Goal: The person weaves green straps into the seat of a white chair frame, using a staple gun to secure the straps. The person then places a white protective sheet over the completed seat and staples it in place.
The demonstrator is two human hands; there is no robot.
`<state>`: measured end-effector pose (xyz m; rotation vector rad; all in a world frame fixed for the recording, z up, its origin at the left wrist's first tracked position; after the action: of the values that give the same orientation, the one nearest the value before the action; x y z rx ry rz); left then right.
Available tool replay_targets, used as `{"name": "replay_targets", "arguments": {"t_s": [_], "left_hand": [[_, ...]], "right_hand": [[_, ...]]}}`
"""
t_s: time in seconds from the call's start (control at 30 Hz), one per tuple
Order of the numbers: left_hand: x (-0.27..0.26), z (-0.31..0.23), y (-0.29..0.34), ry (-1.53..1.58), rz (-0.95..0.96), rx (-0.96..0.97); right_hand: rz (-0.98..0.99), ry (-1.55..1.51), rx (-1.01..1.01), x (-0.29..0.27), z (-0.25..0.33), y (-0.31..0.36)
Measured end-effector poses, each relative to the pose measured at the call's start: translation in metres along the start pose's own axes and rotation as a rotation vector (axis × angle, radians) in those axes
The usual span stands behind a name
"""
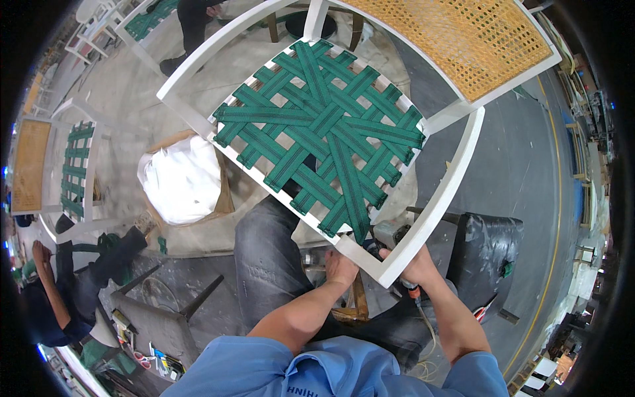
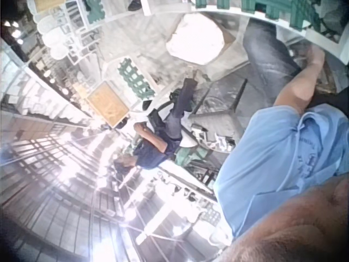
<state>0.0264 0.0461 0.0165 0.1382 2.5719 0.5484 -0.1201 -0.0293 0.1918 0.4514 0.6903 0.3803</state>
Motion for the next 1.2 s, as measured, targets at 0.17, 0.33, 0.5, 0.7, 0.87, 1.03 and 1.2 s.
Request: {"name": "replay_targets", "arguments": {"t_s": [0.17, 0.33, 0.5, 0.7, 0.87, 1.03, 1.2], "left_hand": [[0.004, 0.008, -0.001, 0.027, -0.022, 0.008], [0.009, 0.011, -0.001, 0.046, 0.012, 0.002], [0.006, 0.007, 0.0, 0.077, -0.012, -0.025], [0.006, 0.007, 0.0, 0.045, 0.07, -0.025], [-0.001, -0.002, 0.002, 0.062, -0.066, 0.035], [0.004, 0.003, 0.002, 0.057, 0.033, -0.043], [0.003, 0.0, 0.003, 0.035, 0.003, 0.018]], "right_hand": [[-0.007, 0.119, -0.064, 0.004, 0.012, -0.003], [-0.013, 0.038, -0.1, 0.011, 0.007, -0.005], [0.019, -0.009, -0.042, 0.012, 0.012, -0.007], [0.015, 0.073, -0.058, 0.014, 0.008, -0.005], [0.02, 0.134, -0.146, 0.012, 0.007, -0.008], [0.102, 0.019, -0.142, 0.02, 0.001, -0.007], [0.136, 0.05, -0.185, 0.023, 0.0, -0.009]]}}
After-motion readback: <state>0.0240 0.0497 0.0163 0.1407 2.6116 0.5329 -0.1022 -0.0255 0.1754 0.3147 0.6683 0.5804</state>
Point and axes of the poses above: each hand's wrist, its own y-axis away from the middle knuckle, its own x-axis out of the palm, z = x × y, the point moved 5 cm from there along -y, towards the middle knuckle, and after that the axes turned 14 degrees about y, right-handed, at the moved point
